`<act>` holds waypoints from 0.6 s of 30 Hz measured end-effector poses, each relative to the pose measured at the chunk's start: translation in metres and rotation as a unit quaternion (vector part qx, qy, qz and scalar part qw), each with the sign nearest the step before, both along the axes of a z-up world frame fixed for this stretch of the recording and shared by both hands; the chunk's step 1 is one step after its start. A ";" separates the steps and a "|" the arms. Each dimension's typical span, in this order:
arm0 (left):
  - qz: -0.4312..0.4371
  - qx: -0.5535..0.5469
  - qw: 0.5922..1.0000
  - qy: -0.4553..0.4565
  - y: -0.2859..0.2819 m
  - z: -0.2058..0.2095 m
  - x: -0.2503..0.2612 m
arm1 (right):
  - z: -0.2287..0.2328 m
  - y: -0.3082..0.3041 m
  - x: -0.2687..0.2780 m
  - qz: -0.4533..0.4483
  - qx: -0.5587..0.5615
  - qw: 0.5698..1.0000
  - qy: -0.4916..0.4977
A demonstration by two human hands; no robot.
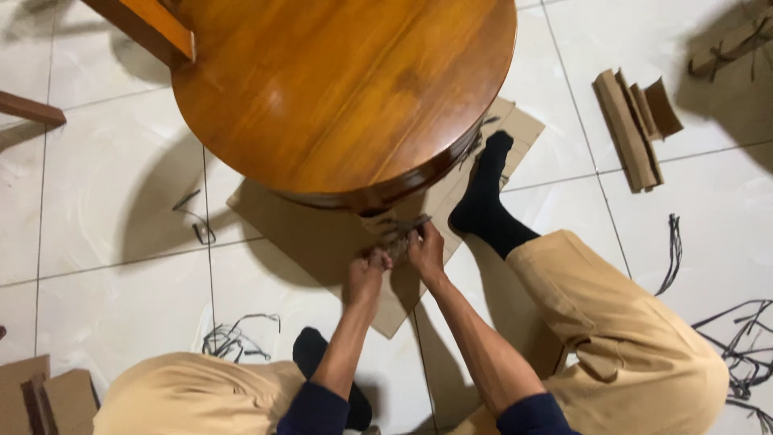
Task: Wrapping chair legs with cardboard and securing them with plastic ties
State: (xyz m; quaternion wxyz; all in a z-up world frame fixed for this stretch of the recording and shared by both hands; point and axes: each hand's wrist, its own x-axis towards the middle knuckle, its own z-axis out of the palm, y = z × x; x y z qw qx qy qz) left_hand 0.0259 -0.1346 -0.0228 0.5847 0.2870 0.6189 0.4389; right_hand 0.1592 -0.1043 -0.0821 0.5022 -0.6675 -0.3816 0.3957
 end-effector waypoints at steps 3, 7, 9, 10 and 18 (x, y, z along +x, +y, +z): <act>-0.092 -0.002 0.985 0.143 -0.005 0.042 0.008 | -0.003 -0.003 0.002 -0.002 0.022 1.000 0.022; -0.082 0.010 0.985 0.153 0.015 -0.059 0.006 | -0.025 -0.002 -0.001 -0.023 0.023 0.995 0.093; -0.111 0.019 0.982 0.151 0.019 -0.074 0.006 | -0.014 -0.007 -0.008 -0.076 -0.010 0.968 0.241; -0.108 0.024 0.982 0.150 0.021 -0.076 0.004 | -0.016 -0.012 -0.012 -0.072 -0.005 0.968 0.240; -0.208 0.064 0.919 0.330 0.023 -0.064 -0.013 | -0.008 -0.028 -0.025 -0.151 0.037 0.961 0.227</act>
